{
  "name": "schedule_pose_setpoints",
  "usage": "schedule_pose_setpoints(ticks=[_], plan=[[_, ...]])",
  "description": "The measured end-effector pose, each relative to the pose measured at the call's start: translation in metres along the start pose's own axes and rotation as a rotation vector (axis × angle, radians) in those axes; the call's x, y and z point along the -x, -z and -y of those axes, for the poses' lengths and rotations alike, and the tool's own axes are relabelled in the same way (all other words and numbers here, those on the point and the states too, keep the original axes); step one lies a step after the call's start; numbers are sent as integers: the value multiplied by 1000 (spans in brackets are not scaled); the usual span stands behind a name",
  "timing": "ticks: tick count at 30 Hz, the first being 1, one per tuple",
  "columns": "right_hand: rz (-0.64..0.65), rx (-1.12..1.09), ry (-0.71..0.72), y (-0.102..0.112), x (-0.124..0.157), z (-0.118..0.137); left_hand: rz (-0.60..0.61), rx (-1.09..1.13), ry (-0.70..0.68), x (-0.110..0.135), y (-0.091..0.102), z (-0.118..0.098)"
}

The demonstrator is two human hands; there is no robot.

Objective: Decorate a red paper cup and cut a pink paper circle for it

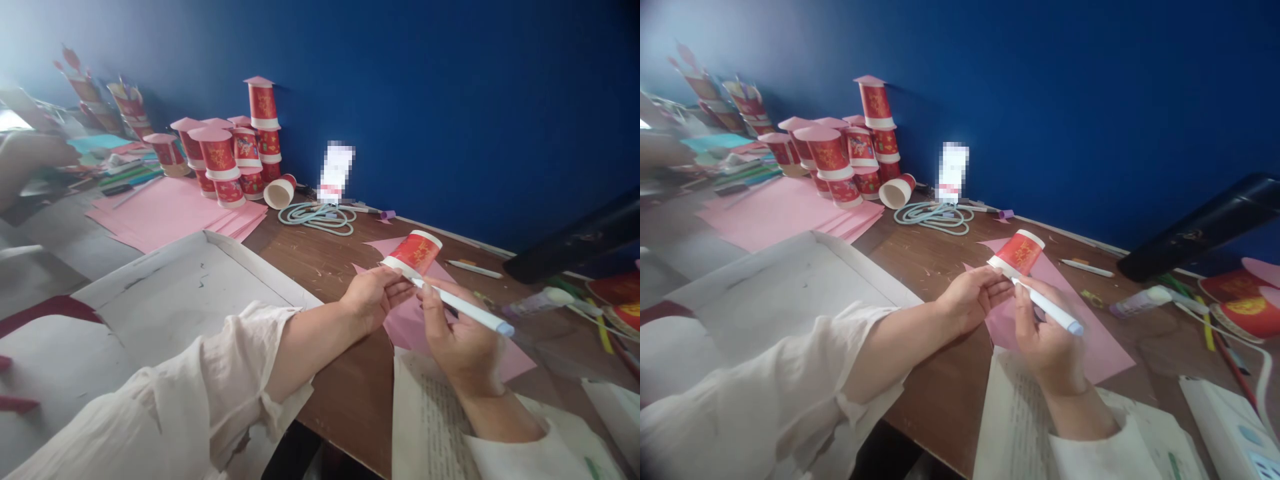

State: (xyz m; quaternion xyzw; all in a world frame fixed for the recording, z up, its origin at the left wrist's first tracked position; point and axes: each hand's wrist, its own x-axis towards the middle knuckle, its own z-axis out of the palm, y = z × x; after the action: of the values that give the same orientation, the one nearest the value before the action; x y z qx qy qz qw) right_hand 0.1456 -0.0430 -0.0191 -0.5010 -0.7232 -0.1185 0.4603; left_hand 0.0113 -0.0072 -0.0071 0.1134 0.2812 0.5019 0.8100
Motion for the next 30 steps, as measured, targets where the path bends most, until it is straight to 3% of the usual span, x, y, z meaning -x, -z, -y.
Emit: schedule_pose_setpoints(ticks=[30], plan=[[-17,23,26,-1,0,-2,-16,-22,32,2,-1,-1]])
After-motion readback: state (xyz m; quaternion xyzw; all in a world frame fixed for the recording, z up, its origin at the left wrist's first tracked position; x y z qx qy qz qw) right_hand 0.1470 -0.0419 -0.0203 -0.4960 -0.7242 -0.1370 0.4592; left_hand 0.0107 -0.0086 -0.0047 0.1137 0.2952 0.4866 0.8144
